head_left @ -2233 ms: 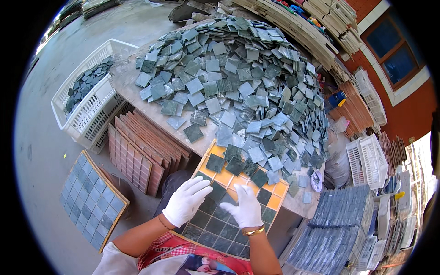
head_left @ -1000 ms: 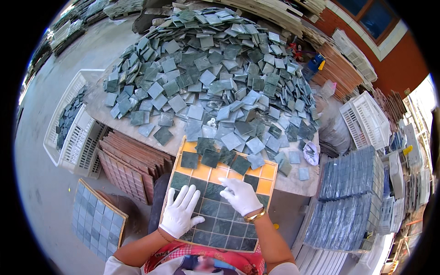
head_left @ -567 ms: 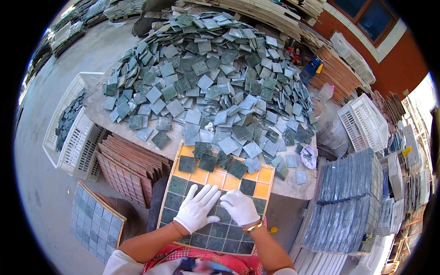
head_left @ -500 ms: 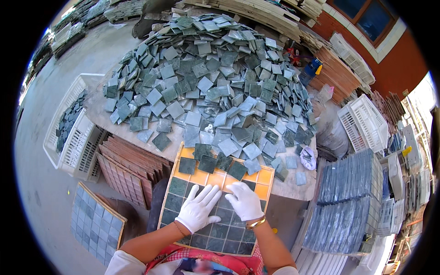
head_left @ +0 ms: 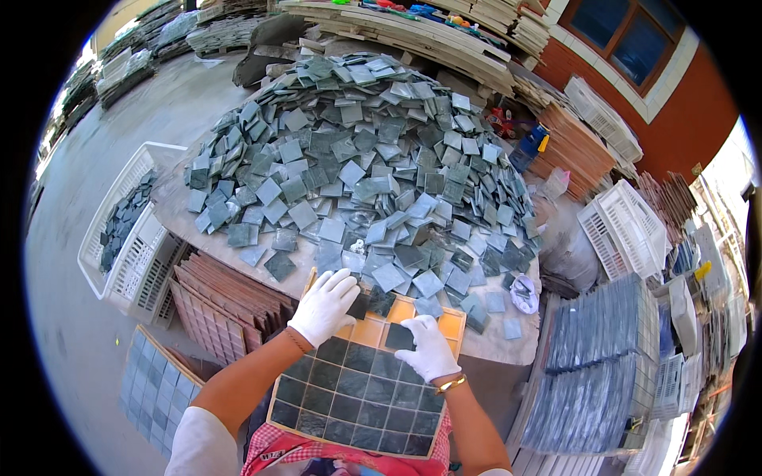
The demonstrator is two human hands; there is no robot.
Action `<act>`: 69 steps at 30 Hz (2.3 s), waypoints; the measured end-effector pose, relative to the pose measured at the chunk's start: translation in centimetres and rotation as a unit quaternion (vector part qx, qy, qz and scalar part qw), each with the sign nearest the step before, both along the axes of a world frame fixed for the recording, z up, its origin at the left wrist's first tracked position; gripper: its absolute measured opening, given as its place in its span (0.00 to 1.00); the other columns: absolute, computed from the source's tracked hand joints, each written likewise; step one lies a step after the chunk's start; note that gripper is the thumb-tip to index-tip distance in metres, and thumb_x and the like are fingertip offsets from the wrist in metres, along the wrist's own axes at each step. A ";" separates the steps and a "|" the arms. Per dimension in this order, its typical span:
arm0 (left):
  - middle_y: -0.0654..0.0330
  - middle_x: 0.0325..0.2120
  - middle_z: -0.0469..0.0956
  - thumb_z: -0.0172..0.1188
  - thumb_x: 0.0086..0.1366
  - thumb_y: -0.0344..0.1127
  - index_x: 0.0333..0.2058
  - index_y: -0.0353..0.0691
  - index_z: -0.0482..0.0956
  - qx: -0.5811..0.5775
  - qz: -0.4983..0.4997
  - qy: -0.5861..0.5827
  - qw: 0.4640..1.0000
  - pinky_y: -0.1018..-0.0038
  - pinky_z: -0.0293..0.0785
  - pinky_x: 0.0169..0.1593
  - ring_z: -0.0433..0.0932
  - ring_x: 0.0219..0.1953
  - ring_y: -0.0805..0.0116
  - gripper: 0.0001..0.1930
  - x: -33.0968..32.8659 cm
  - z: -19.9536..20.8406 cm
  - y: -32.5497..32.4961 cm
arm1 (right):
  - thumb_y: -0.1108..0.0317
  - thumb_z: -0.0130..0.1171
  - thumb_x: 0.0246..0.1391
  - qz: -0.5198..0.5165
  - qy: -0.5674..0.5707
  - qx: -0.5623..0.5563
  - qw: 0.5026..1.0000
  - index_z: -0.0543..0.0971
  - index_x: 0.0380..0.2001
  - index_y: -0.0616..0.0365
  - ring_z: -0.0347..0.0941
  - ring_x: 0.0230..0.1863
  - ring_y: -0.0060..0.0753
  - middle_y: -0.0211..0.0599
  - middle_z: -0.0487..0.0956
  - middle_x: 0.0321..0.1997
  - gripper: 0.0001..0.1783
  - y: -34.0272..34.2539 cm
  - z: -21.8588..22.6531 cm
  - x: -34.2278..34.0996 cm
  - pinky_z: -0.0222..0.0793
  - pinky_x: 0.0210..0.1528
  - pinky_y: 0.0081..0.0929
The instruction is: The person places small square tiles one by one onto a gridded board, filling the grid from a large pile of loose tiles. The person occasionally flips the board to check alignment and continues placing tiles until the grid is filled.
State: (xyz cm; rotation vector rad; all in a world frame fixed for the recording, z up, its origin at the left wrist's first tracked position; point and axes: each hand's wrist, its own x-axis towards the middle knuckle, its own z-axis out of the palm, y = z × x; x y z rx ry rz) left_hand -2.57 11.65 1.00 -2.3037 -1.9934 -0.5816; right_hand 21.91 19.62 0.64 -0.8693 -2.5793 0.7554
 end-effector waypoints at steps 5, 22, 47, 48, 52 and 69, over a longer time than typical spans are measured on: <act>0.58 0.43 0.73 0.69 0.44 0.42 0.46 0.39 0.72 0.071 0.031 -0.061 0.995 0.64 0.67 0.53 0.70 0.50 0.57 0.29 0.6 1.6 -1.4 | 0.68 0.65 0.43 -0.004 0.006 -0.023 1.000 0.73 0.46 0.57 0.72 0.38 0.44 0.43 0.70 0.44 0.24 -0.6 -1.3 0.0 0.70 0.44 0.34; 0.55 0.50 0.72 0.69 0.45 0.43 0.52 0.40 0.70 0.072 0.110 -0.074 0.988 0.62 0.64 0.57 0.68 0.53 0.53 0.34 0.9 0.3 -1.0 | 0.54 0.66 0.45 -0.081 0.001 0.252 0.964 0.72 0.50 0.51 0.73 0.42 0.47 0.42 0.71 0.51 0.29 4.1 0.1 -6.4 0.72 0.41 0.37; 0.55 0.54 0.68 0.60 0.55 0.52 0.55 0.40 0.66 0.040 0.170 -0.160 0.972 0.56 0.55 0.62 0.61 0.62 0.56 0.32 -4.0 -3.3 5.4 | 0.71 0.56 0.54 -0.048 0.032 -0.280 0.958 0.78 0.45 0.55 0.71 0.23 0.17 0.31 0.79 0.31 0.14 4.5 2.7 -6.5 0.69 0.27 0.19; 0.55 0.55 0.67 0.60 0.56 0.52 0.55 0.40 0.66 0.046 0.168 -0.173 0.969 0.56 0.55 0.62 0.60 0.62 0.55 0.32 -4.2 -3.3 5.4 | 0.72 0.55 0.53 -0.014 -0.009 -0.302 0.953 0.77 0.46 0.56 0.73 0.25 0.19 0.33 0.80 0.36 0.16 3.6 2.6 -6.4 0.70 0.29 0.18; 0.53 0.57 0.65 0.59 0.58 0.49 0.57 0.40 0.65 0.090 0.167 -0.185 0.964 0.56 0.55 0.62 0.59 0.62 0.52 0.31 -4.4 -3.4 5.2 | 0.71 0.53 0.54 0.008 -0.024 -0.335 0.942 0.77 0.47 0.56 0.73 0.27 0.19 0.31 0.79 0.35 0.16 1.0 1.3 -6.7 0.70 0.31 0.19; 0.64 0.25 0.76 0.55 0.62 0.32 0.50 0.40 0.73 -0.129 0.222 -0.654 0.711 0.79 0.72 0.28 0.71 0.20 0.78 0.16 -3.2 0.5 -11.4 | 0.76 0.54 0.55 0.015 0.039 -0.353 0.935 0.74 0.49 0.65 0.79 0.37 0.28 0.41 0.79 0.44 0.18 -2.8 3.1 -5.4 0.76 0.36 0.21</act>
